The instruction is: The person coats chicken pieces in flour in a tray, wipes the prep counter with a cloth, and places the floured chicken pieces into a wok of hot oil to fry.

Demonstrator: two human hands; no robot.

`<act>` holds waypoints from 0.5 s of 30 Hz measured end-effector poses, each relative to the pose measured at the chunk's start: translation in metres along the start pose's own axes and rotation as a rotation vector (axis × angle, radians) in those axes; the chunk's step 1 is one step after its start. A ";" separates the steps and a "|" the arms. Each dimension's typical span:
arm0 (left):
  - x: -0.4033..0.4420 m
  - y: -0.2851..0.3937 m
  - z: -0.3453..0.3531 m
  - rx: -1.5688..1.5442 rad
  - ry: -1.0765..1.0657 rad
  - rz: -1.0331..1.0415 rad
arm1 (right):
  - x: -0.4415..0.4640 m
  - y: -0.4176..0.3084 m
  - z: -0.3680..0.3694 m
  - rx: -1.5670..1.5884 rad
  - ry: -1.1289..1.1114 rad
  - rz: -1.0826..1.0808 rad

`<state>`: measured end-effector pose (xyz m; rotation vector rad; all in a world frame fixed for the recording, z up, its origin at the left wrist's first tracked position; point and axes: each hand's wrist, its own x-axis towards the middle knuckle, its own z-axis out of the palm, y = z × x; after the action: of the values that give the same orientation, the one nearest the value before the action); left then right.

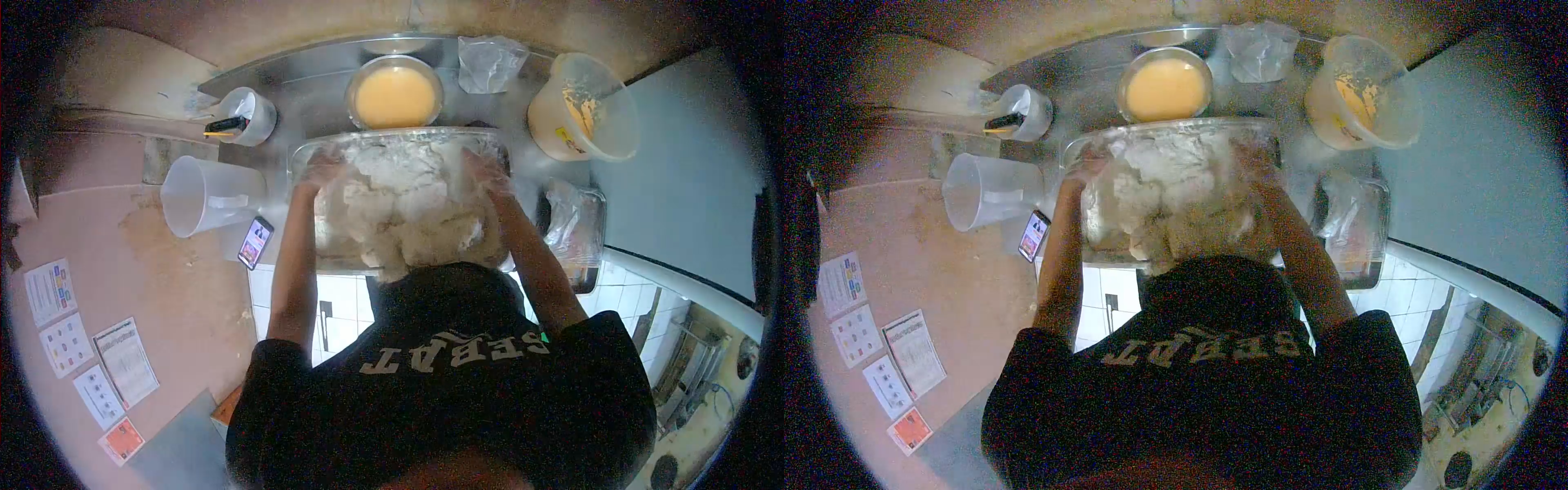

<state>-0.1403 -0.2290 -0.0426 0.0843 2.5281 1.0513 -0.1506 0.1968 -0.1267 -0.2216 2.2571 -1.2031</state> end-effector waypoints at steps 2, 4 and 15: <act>0.019 -0.054 0.015 0.130 -0.018 0.074 | 0.011 0.010 0.001 -0.153 -0.025 -0.087; 0.022 -0.046 0.028 0.371 -0.108 0.188 | 0.003 -0.012 0.003 -0.202 -0.069 -0.200; 0.059 -0.022 0.150 -0.594 -0.290 -0.221 | -0.003 -0.082 0.061 0.211 -0.383 0.112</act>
<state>-0.1352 -0.1322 -0.1732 -0.1913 1.8390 1.5180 -0.1241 0.1070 -0.0858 -0.2195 1.7786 -1.2131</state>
